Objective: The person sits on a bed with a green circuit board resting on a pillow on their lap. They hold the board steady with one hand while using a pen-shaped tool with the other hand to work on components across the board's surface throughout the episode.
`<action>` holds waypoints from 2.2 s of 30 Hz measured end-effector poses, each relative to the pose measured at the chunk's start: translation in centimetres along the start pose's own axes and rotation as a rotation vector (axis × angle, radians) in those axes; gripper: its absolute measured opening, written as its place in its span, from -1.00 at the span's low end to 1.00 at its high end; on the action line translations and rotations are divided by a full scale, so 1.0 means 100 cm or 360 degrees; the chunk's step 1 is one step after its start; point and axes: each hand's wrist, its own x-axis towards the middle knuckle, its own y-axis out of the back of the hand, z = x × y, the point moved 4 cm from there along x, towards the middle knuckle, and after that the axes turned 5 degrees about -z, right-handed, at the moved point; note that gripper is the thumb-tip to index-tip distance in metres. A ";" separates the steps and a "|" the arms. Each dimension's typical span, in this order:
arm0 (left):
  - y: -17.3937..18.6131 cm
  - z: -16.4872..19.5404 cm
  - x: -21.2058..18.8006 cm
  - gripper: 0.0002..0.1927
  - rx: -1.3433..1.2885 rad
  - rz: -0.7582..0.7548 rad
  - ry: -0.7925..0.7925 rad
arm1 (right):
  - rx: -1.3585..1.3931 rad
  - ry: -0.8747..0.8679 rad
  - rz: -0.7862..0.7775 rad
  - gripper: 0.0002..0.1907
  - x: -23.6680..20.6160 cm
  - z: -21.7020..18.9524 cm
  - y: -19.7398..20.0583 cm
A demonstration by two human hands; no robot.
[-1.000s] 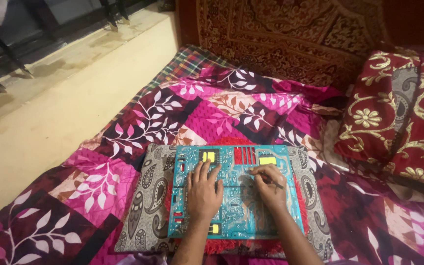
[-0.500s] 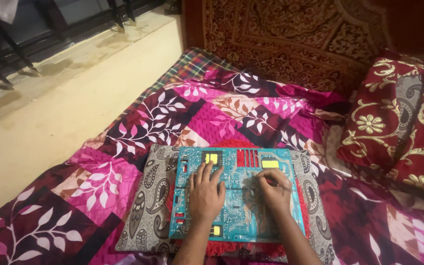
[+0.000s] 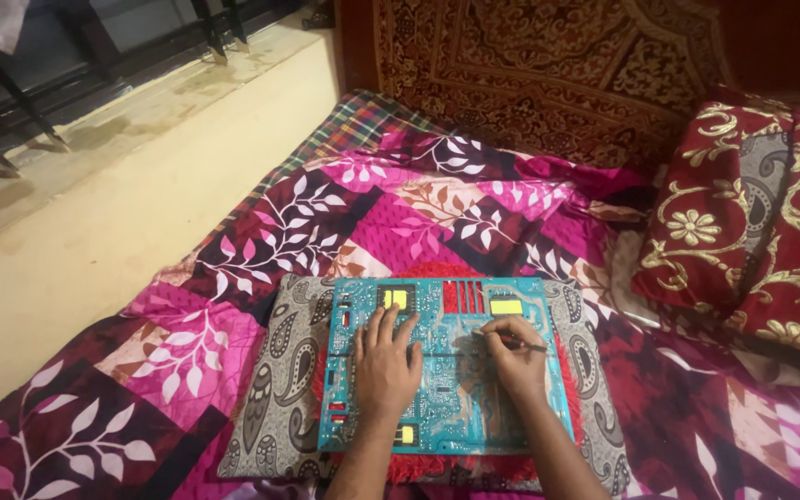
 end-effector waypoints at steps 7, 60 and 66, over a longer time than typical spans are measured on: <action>0.001 0.000 0.000 -0.52 -0.0019 0.0000 0.0015 | 0.0061 -0.0059 0.0042 -0.93 -0.002 0.008 -0.001; 0.000 0.000 -0.001 -0.52 -0.0021 0.0001 -0.0005 | -0.0227 -0.0008 0.0020 -0.95 -0.001 -0.013 0.000; -0.001 0.000 0.000 -0.52 -0.0023 0.0013 -0.0006 | -0.0245 0.0010 0.0005 -0.97 0.001 -0.021 0.001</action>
